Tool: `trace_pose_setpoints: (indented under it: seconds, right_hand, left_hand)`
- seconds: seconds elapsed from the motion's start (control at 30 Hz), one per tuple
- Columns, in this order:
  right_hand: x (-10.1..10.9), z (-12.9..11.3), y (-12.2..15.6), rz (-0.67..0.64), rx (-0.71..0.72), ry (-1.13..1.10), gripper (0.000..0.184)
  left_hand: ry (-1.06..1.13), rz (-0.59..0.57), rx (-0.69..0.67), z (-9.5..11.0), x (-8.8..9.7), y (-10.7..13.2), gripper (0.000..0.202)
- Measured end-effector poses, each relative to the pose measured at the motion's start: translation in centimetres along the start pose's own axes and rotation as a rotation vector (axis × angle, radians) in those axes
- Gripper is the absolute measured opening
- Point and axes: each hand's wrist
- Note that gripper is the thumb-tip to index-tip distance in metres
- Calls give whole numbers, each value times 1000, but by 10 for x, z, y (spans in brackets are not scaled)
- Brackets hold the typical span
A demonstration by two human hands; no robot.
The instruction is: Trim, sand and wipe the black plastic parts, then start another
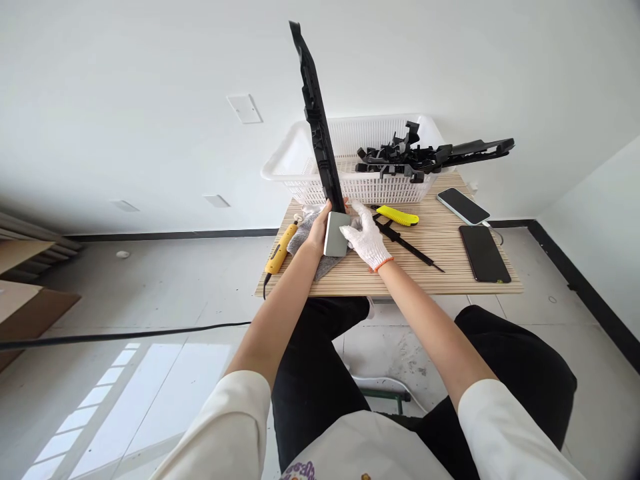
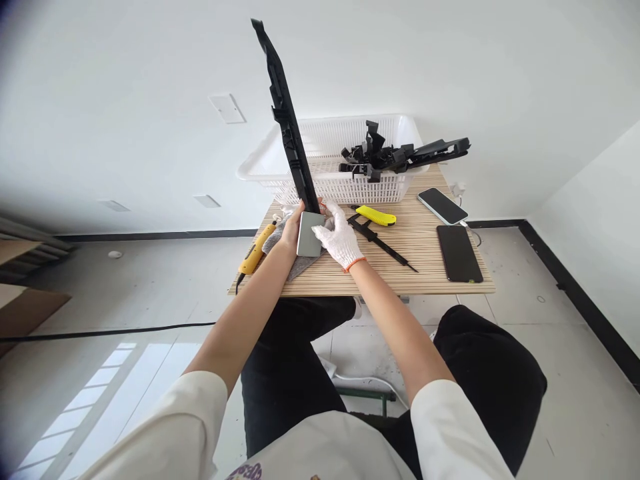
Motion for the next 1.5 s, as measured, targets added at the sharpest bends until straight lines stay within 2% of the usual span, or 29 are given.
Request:
trace_pose_setpoints:
  seconds: [0.17, 0.23, 0.3, 0.4, 0.53, 0.6, 0.73, 0.8, 0.87, 0.93, 1.03, 1.17, 1.43, 1.5]
  right_hand:
    - [6, -14, 9, -29, 124, 184, 50]
    - [7, -21, 14, -51, 123, 252, 47]
    - [7, -25, 16, -95, 122, 297, 55]
    - [6, -23, 15, -156, 99, 278, 81]
    - [5, -17, 9, -133, -3, 24, 101]
    - [6, -16, 5, -105, -122, -126, 94]
    - [11, -21, 0, -29, -335, -301, 55]
    - [11, -23, 2, -117, -354, -342, 47]
    - [10, -24, 5, -268, -348, -335, 45]
    - [9, -24, 8, -325, -339, -304, 45]
    - [10, -24, 11, -289, -317, -278, 44]
    - [12, -24, 10, -388, -304, -225, 46]
    - [6, -23, 10, -322, -311, -431, 52]
    - [7, -24, 10, -323, -318, -414, 51]
  left_hand:
    - [47, -61, -1, -5, 9, -7, 44]
    - [53, -71, -29, -6, 11, -9, 44]
    - [45, -38, -45, -7, 11, -9, 44]
    - [15, 25, -53, -6, 9, -8, 44]
    - [-6, 26, -39, -5, 8, -7, 46]
    - [-8, -2, -46, -4, 8, -6, 47]
    - [-3, -56, -45, -3, 5, -2, 49]
    - [9, -53, -43, -2, 3, 1, 51]
    - [18, -50, -40, -1, 2, 2, 53]
    - [25, -46, -35, 1, 2, 3, 54]
    - [37, -50, -34, 2, 4, 4, 56]
    - [58, -64, 1, 2, 6, 3, 58]
    - [5, -37, 31, -1, 3, 1, 59]
    - [-1, -33, 29, -2, 4, 1, 60]
Point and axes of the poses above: each hand's wrist, its own y-axis away from the middle knuckle, its own x-axis out of the back of the hand, z = x × y, and after that the axes turned 2 degrees about y, right-handed
